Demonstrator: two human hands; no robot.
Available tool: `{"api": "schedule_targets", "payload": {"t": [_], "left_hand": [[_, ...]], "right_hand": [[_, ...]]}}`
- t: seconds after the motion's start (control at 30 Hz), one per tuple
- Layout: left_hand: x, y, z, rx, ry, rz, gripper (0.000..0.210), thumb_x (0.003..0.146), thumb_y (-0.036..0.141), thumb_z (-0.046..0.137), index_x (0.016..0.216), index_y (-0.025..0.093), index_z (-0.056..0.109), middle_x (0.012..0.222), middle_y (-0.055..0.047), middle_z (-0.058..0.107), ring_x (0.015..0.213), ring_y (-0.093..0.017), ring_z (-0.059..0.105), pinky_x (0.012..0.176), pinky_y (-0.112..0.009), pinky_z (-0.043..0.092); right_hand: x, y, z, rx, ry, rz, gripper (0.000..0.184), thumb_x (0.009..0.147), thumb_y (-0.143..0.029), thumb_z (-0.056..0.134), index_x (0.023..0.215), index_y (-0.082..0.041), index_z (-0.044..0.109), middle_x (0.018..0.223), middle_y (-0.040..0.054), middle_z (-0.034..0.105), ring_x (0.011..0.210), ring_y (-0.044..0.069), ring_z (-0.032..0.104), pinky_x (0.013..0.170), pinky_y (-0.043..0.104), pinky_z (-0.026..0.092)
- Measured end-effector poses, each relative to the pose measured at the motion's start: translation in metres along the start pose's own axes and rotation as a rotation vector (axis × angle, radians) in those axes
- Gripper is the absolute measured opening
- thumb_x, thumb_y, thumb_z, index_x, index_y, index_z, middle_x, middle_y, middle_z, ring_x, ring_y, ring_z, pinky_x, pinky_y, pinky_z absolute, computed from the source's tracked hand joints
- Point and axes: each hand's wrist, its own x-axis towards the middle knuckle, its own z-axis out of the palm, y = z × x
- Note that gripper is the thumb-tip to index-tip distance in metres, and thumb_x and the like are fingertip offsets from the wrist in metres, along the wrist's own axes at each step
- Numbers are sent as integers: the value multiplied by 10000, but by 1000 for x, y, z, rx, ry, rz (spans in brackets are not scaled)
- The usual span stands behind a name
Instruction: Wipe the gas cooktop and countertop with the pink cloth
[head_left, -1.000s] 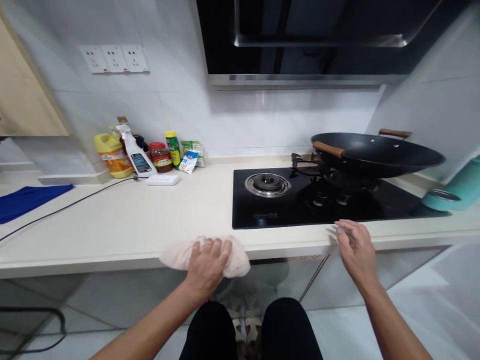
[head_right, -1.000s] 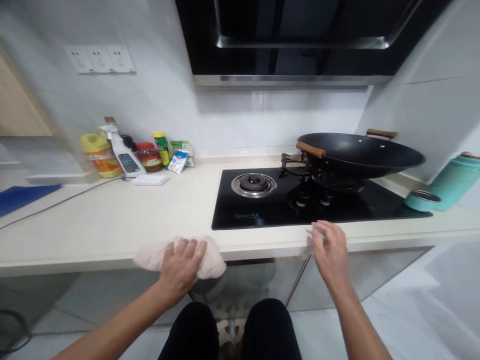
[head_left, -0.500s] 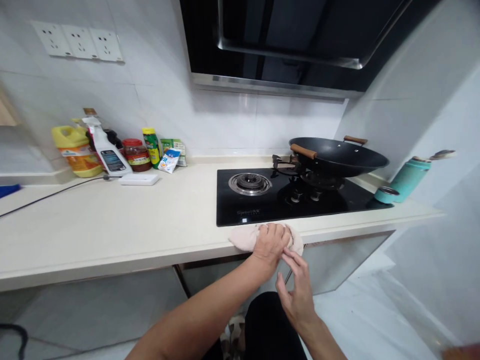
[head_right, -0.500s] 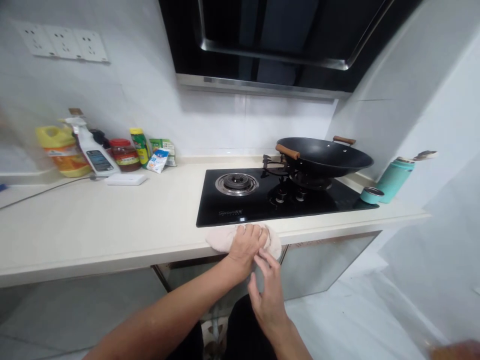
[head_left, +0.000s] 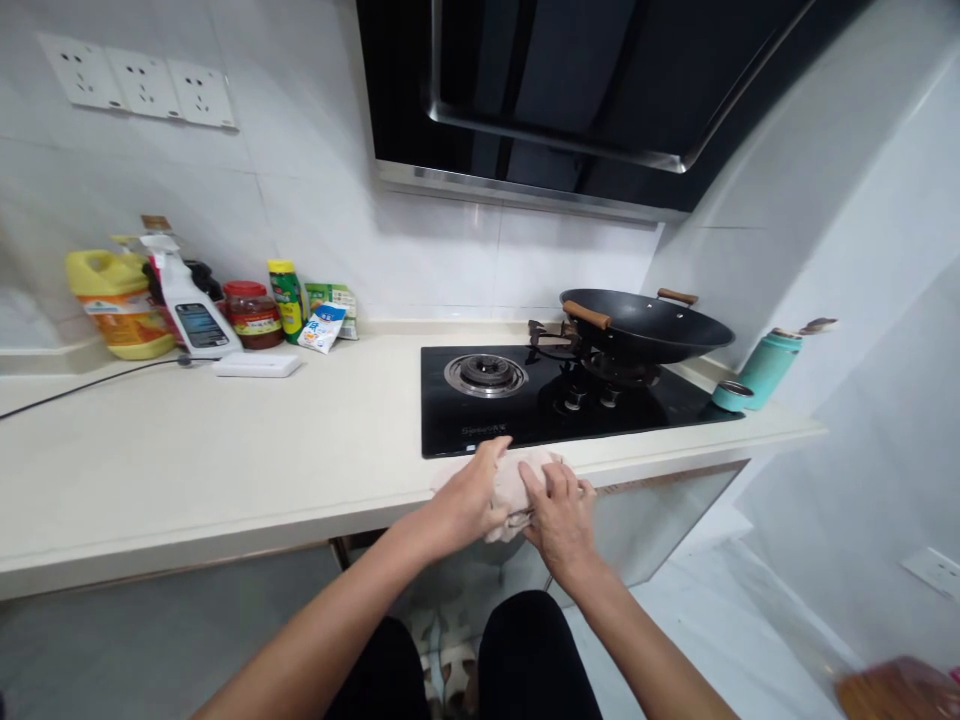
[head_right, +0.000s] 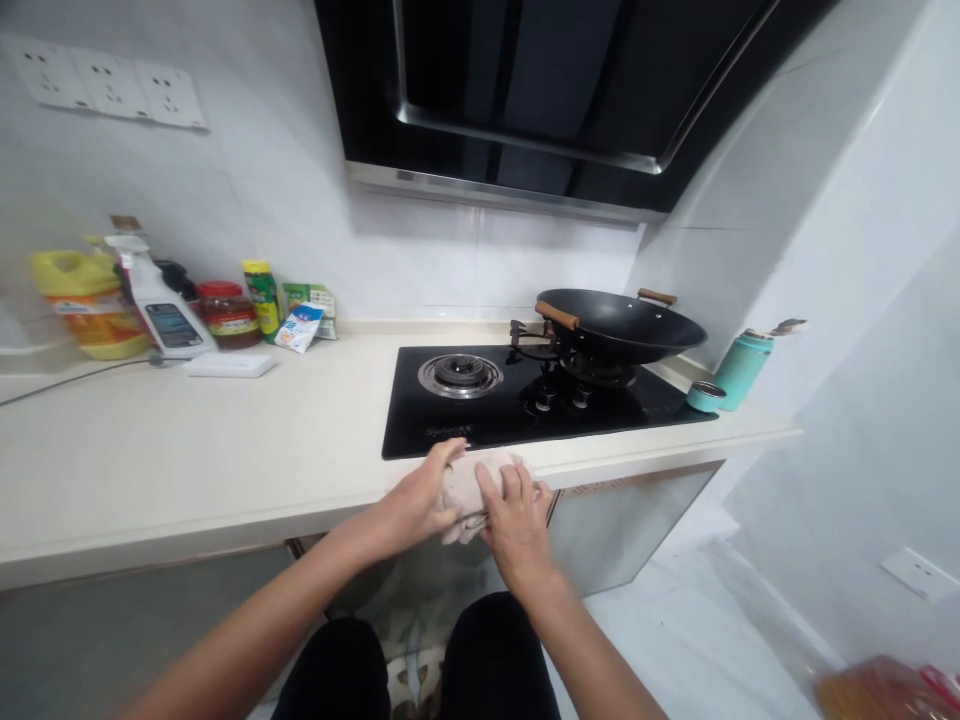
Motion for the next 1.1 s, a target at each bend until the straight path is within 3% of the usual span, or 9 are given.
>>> {"api": "schedule_targets", "payload": {"t": [0.1, 0.2, 0.33, 0.4, 0.53, 0.63, 0.8, 1.1], "left_hand": [[-19, -20, -31, -116, 68, -140, 644, 908, 253, 575, 1491, 208, 304, 1370, -164, 603, 1253, -243, 613, 1028, -428, 517], [-35, -38, -60, -67, 197, -239, 555, 912, 323, 552, 1428, 198, 389, 1248, -140, 667, 1152, -248, 655, 1008, -460, 519], [-47, -55, -89, 40, 360, -335, 528, 909, 403, 548, 1383, 190, 453, 1202, -116, 690, 1097, -246, 663, 995, -461, 518], [-50, -62, -98, 88, 416, -378, 528, 904, 448, 553, 1366, 202, 485, 1201, -102, 696, 1106, -250, 658, 1010, -460, 509], [-58, -75, -107, 101, 428, -509, 485, 891, 533, 546, 1256, 217, 582, 1192, -85, 712, 1085, -250, 680, 934, -394, 556], [-65, -79, -114, 135, 337, -547, 458, 874, 581, 541, 1132, 218, 651, 1166, -78, 733, 1027, -250, 711, 859, -349, 580], [-72, -78, -125, 319, 198, -445, 413, 858, 590, 547, 1030, 248, 702, 1055, -50, 765, 968, -270, 728, 864, -368, 565], [-66, -91, -121, 323, 155, -525, 471, 852, 640, 528, 1044, 250, 708, 1065, -38, 767, 955, -253, 724, 832, -348, 568]], "right_hand": [[3, -24, 9, -121, -16, 37, 553, 850, -359, 725, 1356, -223, 549, 1340, 200, 542, 1364, 403, 404, 1041, 601, 361], [7, -63, 20, -141, -23, 9, 648, 850, -484, 716, 1385, -171, 527, 1426, 234, 505, 1391, 411, 377, 1082, 631, 297], [13, -128, 40, -106, -21, -157, 508, 947, -303, 591, 1438, -213, 496, 1496, 153, 492, 1407, 343, 357, 1092, 625, 293], [16, -153, 49, -73, 31, -226, 473, 984, -294, 536, 1454, -281, 486, 1519, 90, 479, 1405, 329, 352, 1070, 616, 328], [19, -161, 59, 0, 150, -311, 449, 999, -351, 542, 1443, -390, 489, 1496, 7, 495, 1383, 291, 383, 1063, 532, 367], [18, -138, 58, 23, 172, -346, 456, 980, -339, 581, 1424, -410, 502, 1441, -13, 530, 1336, 261, 436, 1052, 475, 369], [14, -74, 41, -5, 155, -298, 485, 917, -234, 625, 1375, -371, 543, 1299, 23, 608, 1288, 258, 473, 1056, 449, 307], [2, 110, -13, -194, 26, -148, 632, 776, -339, 779, 1334, -242, 499, 1312, 141, 582, 1308, 351, 454, 1066, 505, 241]]}}
